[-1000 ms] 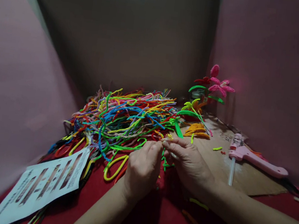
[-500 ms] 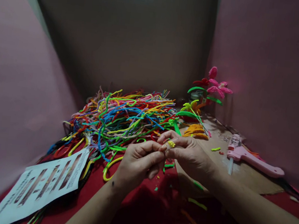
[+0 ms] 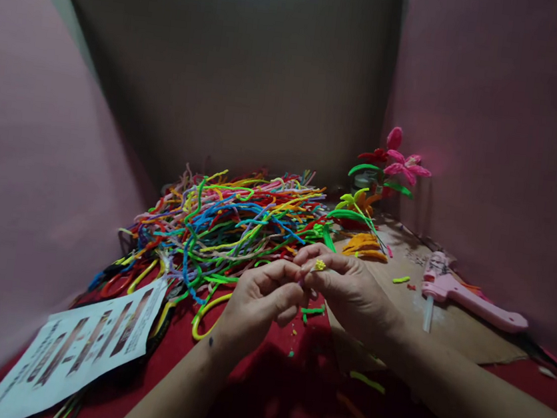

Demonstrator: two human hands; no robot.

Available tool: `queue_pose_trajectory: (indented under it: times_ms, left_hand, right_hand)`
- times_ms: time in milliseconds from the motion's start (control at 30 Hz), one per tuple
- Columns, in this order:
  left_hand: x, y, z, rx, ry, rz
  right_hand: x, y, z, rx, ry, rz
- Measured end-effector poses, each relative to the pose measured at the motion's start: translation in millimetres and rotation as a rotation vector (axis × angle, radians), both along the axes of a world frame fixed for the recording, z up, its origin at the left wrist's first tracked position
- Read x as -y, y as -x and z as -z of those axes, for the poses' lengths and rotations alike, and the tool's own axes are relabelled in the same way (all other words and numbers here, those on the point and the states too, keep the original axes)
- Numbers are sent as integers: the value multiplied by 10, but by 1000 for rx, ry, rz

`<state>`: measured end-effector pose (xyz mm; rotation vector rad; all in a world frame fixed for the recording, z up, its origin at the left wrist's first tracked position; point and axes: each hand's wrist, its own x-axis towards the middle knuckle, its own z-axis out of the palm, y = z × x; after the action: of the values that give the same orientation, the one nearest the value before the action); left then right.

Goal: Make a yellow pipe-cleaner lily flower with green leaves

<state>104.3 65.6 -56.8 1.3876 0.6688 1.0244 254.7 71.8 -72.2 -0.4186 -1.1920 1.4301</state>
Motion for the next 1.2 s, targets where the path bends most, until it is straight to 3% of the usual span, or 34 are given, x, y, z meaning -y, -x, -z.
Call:
queue_pose_trajectory:
  times_ms: [133, 567, 767, 1000, 1067, 1200]
  left_hand:
    - [-16, -2, 9, -11, 6, -15]
    - [-41, 77, 7, 74, 59, 218]
    - [19, -40, -68, -93, -22, 36]
    - [44, -149, 7, -96, -130, -268]
    - [35, -121, 2, -107, -157, -271]
    - [14, -54, -29, -67, -91, -140]
  right_hand:
    - [-12, 5, -8, 2, 21, -63]
    - [34, -47, -25, 151, -63, -116]
    - [15, -20, 3, 33, -26, 44]
    - [-29, 30, 59, 71, -2, 185]
    - [-29, 41, 66, 76, -1, 175]
    - [-17, 43, 52, 99, -2, 92]
